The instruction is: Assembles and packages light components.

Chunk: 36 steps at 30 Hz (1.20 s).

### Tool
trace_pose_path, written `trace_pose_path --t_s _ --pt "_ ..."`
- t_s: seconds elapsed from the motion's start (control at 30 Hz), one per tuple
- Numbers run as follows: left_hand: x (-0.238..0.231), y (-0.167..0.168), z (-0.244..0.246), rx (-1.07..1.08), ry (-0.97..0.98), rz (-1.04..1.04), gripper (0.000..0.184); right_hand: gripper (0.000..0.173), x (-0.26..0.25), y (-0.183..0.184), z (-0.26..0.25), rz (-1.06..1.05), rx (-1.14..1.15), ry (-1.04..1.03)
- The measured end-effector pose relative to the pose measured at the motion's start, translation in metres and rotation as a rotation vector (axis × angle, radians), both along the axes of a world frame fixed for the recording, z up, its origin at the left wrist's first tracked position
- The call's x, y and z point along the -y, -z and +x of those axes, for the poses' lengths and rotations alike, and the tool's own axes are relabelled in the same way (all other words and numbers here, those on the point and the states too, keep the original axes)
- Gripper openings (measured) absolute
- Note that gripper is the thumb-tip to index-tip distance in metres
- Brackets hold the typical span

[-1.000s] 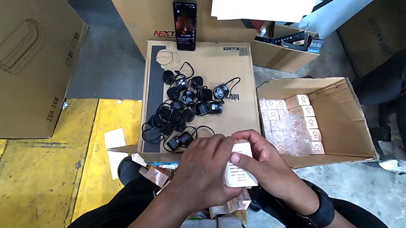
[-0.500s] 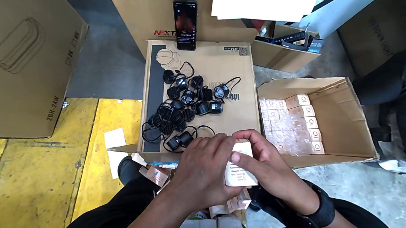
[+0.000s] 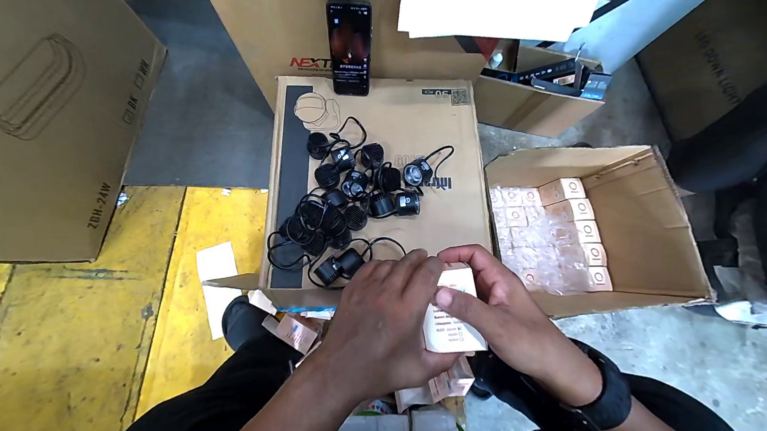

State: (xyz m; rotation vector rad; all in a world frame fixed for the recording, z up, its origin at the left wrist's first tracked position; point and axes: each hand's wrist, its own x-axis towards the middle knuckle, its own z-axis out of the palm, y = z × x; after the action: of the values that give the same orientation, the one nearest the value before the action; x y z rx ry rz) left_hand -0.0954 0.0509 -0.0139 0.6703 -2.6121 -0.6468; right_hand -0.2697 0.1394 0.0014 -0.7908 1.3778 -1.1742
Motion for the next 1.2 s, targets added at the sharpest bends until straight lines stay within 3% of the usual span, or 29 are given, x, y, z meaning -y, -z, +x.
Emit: trace_pose_path --t_s 1.2 --pt "-0.0002 -0.0001 0.0004 -0.010 0.011 0.004 0.088 0.046 -0.0001 -0.0002 -0.0005 -0.006 0.000 0.003"
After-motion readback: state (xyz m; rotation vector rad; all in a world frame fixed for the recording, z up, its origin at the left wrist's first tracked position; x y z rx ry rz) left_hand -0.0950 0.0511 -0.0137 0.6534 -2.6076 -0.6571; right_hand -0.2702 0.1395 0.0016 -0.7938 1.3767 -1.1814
